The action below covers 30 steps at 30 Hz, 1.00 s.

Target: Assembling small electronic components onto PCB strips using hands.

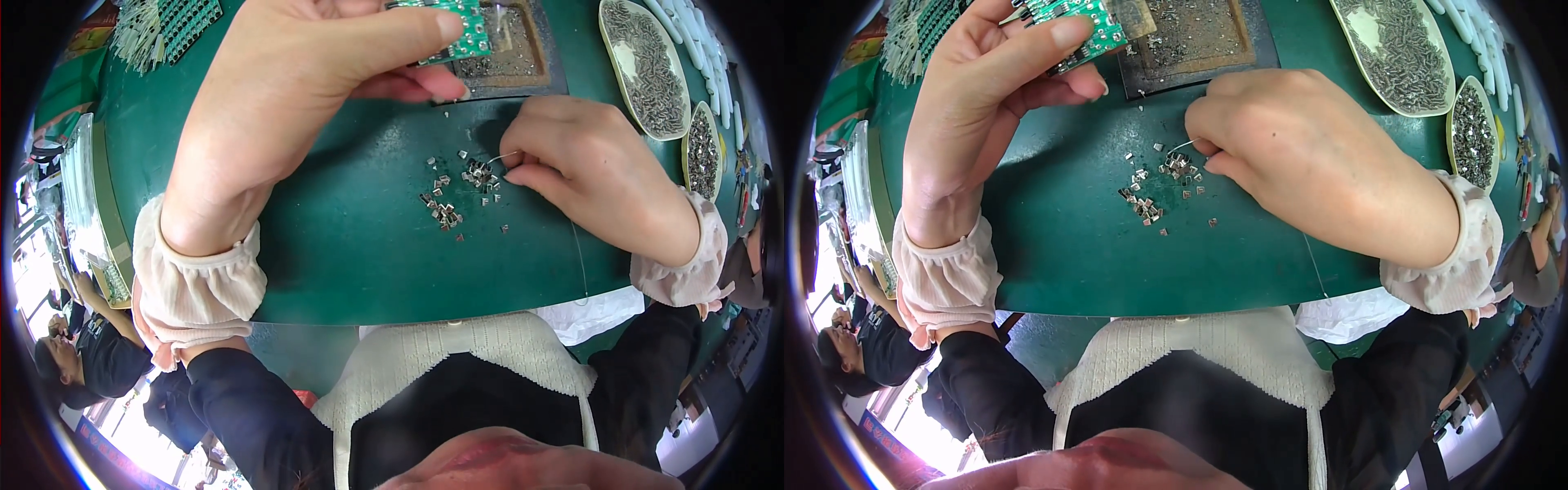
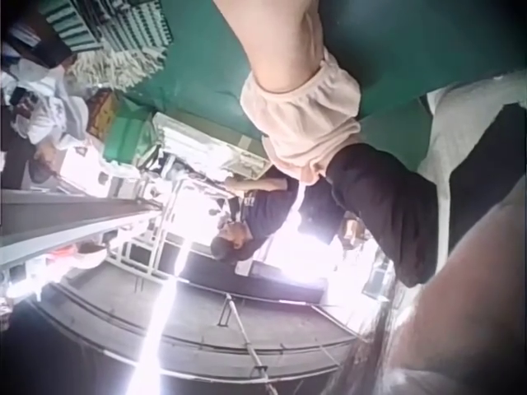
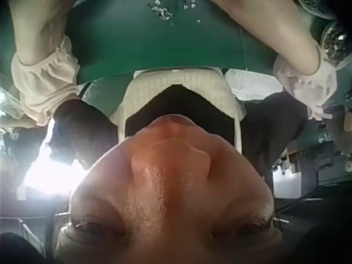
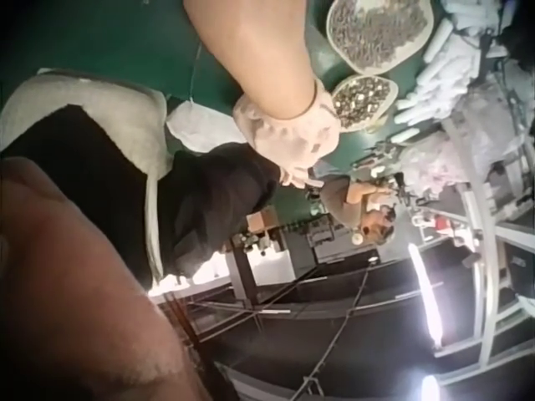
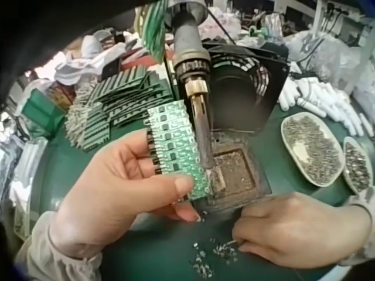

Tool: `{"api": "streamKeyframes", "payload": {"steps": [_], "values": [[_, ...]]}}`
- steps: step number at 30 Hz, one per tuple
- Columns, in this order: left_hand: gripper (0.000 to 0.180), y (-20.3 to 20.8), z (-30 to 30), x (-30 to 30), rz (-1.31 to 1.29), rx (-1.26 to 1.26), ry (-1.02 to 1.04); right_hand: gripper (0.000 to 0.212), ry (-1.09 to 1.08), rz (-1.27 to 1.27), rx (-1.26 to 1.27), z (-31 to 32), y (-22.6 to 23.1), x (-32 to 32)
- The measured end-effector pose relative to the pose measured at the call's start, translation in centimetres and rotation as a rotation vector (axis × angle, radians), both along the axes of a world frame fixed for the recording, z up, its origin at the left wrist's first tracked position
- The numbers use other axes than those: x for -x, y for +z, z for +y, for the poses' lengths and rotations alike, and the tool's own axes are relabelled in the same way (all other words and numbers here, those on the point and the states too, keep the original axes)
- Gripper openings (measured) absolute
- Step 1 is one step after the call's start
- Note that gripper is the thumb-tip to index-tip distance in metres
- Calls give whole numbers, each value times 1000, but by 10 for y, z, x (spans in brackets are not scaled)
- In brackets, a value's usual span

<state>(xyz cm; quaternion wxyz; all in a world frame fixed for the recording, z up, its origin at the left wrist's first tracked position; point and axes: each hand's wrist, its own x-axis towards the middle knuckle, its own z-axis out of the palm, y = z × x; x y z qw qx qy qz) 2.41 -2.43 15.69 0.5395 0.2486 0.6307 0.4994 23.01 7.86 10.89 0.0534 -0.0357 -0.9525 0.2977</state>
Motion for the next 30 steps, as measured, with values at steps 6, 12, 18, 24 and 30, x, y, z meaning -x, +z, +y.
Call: {"api": "streamKeyframes", "payload": {"steps": [6,12,18,24,30], "values": [[32,-4,-3,13,188,-61,-116,16,-2,-57,47,-1,4,3],[33,5,-1,0,178,-23,-18,15,-44,-71,82,-1,4,3],[36,0,-5,8,27,-136,3,14,-51,-110,121,1,8,3],[38,7,-4,0,-2,-2,-28,16,-13,-2,116,-1,9,5],[38,-14,-5,5,-68,-23,-75,12,40,-66,214,8,12,1]]}}
